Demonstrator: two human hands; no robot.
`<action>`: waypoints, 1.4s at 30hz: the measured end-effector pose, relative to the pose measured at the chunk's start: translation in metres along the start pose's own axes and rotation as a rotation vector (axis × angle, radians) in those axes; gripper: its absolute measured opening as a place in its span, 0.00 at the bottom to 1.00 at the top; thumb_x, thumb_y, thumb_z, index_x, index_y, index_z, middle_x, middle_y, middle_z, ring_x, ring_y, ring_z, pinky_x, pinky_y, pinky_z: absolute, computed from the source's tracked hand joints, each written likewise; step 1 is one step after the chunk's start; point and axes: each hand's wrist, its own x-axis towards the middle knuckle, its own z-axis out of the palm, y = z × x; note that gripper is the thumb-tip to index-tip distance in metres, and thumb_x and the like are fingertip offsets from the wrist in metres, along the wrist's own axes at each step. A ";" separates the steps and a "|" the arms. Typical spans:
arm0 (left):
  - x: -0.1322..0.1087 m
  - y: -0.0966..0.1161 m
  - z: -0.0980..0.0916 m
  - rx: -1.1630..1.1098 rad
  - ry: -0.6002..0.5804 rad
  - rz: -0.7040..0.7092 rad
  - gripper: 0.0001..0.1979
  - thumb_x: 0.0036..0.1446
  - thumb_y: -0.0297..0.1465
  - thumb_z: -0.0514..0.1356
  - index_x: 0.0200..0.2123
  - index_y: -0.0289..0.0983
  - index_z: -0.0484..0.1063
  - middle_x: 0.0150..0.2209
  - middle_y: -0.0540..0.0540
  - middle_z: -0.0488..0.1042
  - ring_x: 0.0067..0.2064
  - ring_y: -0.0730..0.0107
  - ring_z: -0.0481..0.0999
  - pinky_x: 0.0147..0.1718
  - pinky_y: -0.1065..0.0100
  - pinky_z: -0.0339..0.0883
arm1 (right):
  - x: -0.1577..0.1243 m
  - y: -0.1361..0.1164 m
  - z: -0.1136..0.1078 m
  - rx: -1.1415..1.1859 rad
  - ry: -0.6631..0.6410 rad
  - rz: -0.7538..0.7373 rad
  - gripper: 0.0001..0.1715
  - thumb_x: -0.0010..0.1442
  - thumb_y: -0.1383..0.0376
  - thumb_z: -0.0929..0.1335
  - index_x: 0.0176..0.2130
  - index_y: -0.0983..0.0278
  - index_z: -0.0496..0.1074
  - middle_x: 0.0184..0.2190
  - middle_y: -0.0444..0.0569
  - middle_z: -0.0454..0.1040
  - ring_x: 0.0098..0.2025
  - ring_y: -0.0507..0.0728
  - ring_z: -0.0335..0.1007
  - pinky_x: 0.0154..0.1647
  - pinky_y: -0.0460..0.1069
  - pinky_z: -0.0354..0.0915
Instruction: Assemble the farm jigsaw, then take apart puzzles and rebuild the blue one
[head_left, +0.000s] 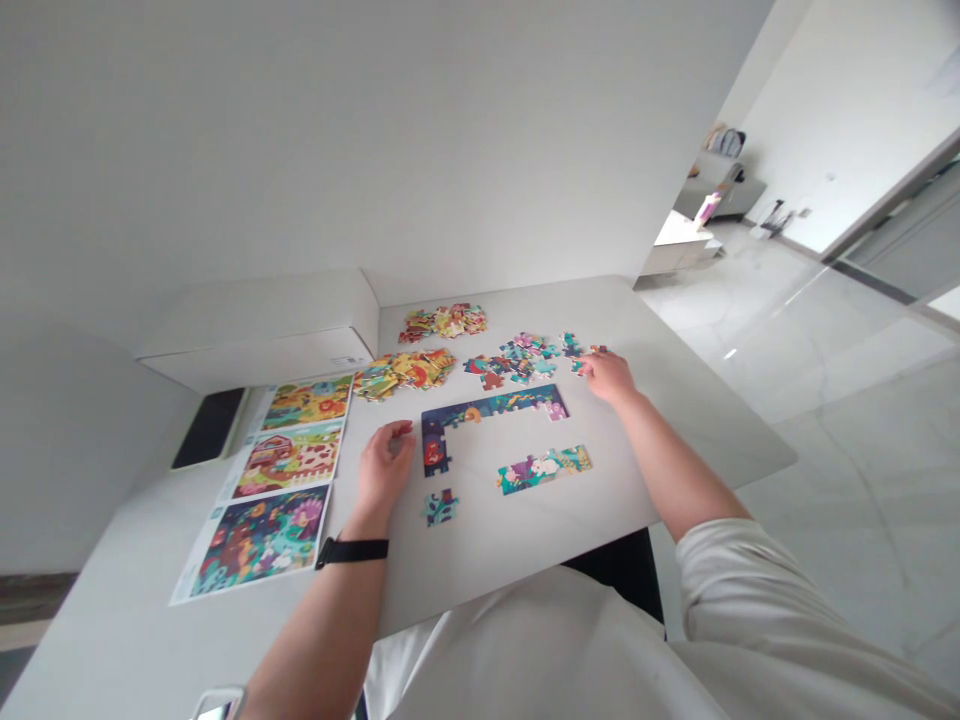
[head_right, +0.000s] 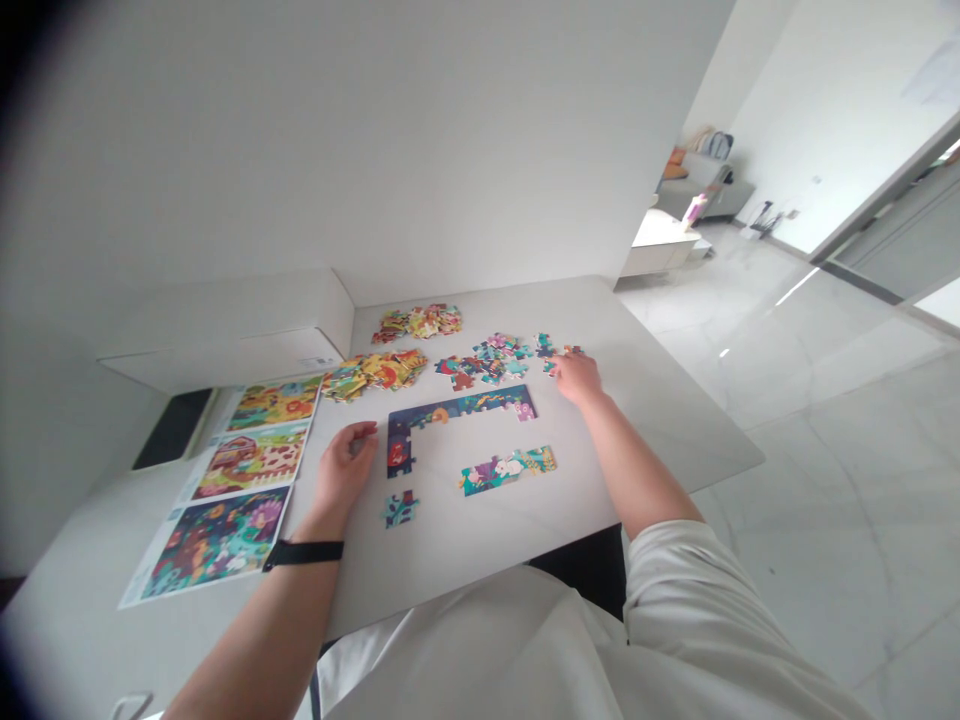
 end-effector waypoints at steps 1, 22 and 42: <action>0.000 -0.001 0.001 0.006 0.002 0.001 0.18 0.61 0.40 0.59 0.49 0.40 0.80 0.49 0.40 0.84 0.53 0.53 0.83 0.59 0.53 0.75 | -0.001 0.002 -0.001 -0.012 0.010 0.028 0.27 0.69 0.72 0.64 0.60 0.56 0.81 0.58 0.52 0.82 0.60 0.65 0.75 0.64 0.59 0.67; 0.001 -0.003 0.002 0.060 -0.017 0.048 0.17 0.61 0.39 0.58 0.48 0.40 0.81 0.49 0.40 0.85 0.53 0.52 0.83 0.59 0.52 0.74 | 0.001 0.001 0.010 0.023 0.011 -0.090 0.17 0.72 0.64 0.67 0.55 0.58 0.82 0.65 0.51 0.78 0.68 0.60 0.71 0.71 0.56 0.63; -0.002 0.003 0.000 0.073 -0.006 0.036 0.16 0.60 0.39 0.58 0.47 0.41 0.80 0.49 0.40 0.84 0.53 0.51 0.82 0.60 0.52 0.74 | 0.042 -0.029 0.016 0.011 0.068 0.152 0.27 0.73 0.60 0.64 0.65 0.66 0.74 0.60 0.67 0.78 0.64 0.73 0.71 0.67 0.68 0.60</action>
